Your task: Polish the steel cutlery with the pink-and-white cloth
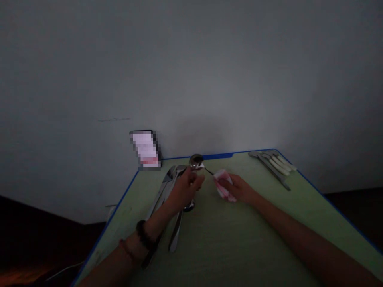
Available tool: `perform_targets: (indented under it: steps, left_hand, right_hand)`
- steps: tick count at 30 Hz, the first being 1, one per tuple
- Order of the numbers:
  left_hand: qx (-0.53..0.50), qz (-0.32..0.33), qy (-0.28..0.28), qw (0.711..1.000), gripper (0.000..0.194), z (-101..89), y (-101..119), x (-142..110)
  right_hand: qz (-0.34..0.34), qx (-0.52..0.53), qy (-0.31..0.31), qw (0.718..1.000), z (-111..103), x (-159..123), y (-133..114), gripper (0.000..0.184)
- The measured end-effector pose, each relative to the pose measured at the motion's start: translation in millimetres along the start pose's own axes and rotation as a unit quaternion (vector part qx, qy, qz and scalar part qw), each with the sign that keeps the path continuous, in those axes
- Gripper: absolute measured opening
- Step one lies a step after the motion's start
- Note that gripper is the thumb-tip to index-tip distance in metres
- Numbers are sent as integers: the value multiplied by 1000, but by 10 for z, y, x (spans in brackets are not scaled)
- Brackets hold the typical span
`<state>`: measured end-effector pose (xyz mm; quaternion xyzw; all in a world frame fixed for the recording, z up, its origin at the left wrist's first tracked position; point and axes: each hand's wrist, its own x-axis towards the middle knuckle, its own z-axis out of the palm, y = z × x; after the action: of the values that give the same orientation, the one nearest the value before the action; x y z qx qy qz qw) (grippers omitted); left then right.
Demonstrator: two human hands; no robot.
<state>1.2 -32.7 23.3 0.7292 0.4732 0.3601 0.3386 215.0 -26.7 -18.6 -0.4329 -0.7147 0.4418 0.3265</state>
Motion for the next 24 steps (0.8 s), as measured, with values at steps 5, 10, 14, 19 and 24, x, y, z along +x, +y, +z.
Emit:
perform_targets:
  steps: [5, 10, 14, 19, 24]
  left_hand:
    - [319, 173, -34, 931, 33, 26, -252, -57]
    - [421, 115, -50, 898, 47, -54, -516, -86]
    - [417, 88, -83, 901, 52, -112, -619, -88]
    - [408, 99, -90, 903, 53, -187, -684, -60]
    - [405, 105, -82, 905, 51, -318, -736, -99]
  right_hand:
    - [37, 94, 83, 991, 54, 20, 77, 43]
    - [28, 65, 77, 995, 59, 25, 78, 42]
    - [3, 4, 82, 997, 89, 37, 93, 39]
    - [31, 9, 84, 996, 133, 58, 81, 40]
    - [28, -6, 114, 993, 178, 90, 66, 42]
